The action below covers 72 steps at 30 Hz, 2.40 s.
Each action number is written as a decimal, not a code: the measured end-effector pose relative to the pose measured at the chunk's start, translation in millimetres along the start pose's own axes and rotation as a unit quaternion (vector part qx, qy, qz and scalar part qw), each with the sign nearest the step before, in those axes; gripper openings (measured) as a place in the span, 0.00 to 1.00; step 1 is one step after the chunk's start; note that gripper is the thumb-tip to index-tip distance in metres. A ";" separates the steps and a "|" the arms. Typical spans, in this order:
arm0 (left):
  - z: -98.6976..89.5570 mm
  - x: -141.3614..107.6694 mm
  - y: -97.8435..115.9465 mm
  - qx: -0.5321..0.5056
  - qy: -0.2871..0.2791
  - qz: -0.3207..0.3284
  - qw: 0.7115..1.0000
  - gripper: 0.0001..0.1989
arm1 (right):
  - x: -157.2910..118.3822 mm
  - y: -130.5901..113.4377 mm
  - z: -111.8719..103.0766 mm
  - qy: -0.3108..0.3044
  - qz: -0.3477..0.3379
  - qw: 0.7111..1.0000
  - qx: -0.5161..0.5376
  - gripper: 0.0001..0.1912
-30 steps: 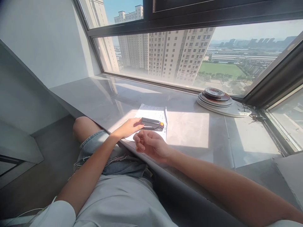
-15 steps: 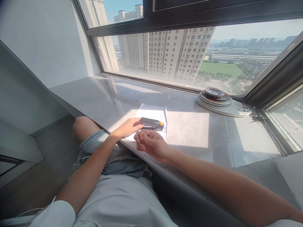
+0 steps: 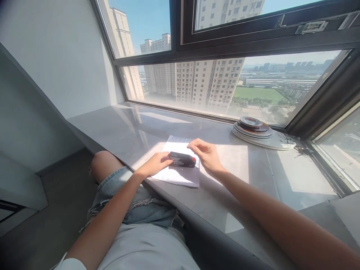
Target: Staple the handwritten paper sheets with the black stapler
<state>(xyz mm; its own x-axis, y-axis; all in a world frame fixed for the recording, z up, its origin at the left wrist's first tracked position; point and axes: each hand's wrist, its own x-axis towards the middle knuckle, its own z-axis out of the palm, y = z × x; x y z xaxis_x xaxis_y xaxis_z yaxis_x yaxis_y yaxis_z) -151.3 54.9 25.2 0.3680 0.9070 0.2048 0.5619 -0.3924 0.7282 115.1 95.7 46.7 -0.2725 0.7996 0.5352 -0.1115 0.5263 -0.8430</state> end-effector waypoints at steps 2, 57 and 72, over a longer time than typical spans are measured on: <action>0.0 -0.2 0.4 0.006 0.003 -0.006 1.000 0.13 | -0.3 7.9 -5.2 -0.021 -0.021 0.999 -0.046 0.13; 7.1 13.5 -34.5 -0.260 0.156 -0.037 0.952 0.42 | -13.6 26.3 4.9 -0.196 0.045 0.956 -0.212 0.16; 28.1 11.2 7.6 -0.614 0.175 -0.209 0.740 0.24 | -24.9 34.7 1.9 -0.115 -0.238 0.892 -0.368 0.19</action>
<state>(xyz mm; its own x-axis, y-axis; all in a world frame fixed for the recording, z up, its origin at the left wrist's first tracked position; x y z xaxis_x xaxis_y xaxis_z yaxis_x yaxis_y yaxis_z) -122.1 57.8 14.6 0.0166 0.9786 -0.2051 -0.6051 0.1731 0.7771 116.2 93.6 4.0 -0.5590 0.3998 0.7264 0.3676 0.9048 -0.2151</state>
